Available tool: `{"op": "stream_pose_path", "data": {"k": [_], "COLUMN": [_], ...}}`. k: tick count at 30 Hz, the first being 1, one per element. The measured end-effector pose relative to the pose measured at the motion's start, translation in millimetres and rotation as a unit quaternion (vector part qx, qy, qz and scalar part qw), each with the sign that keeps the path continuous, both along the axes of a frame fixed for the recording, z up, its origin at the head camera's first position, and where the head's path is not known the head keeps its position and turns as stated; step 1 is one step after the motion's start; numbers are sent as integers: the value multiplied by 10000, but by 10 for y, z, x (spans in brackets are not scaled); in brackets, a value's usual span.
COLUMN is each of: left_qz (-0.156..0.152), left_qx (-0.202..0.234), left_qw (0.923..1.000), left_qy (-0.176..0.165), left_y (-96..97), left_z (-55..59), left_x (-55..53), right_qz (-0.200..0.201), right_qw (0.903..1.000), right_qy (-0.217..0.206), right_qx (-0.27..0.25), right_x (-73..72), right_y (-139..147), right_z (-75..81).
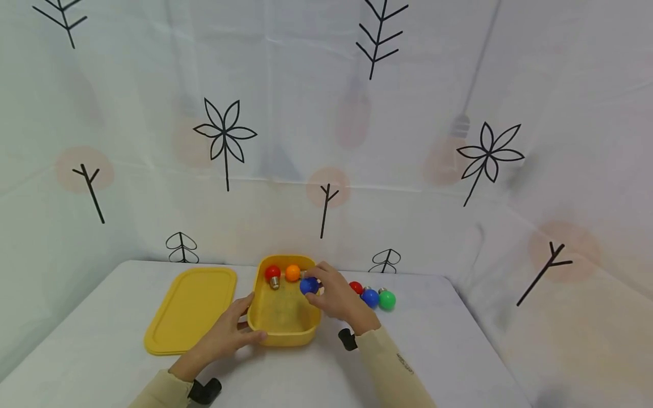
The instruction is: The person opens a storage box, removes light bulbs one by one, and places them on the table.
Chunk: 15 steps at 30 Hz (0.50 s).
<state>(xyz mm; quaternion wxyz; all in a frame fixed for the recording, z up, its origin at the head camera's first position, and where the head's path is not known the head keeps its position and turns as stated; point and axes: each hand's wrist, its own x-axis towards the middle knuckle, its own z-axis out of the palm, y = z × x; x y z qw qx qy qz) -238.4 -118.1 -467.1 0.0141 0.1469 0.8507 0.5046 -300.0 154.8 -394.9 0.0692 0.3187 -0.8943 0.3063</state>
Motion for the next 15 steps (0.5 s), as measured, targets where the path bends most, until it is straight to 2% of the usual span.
{"op": "stream_pose_path", "data": {"k": [15], "left_qz": [73], "left_qx": [-77], "left_qw": [9999], "left_qy": [-57], "left_y": [4], "left_z": [9], "left_x": [-3], "right_qz": [-253], "right_qw": [9971], "right_qy": [616], "right_qx": [-376], "right_x": [71], "right_y": [342], "right_z": [-158]}}
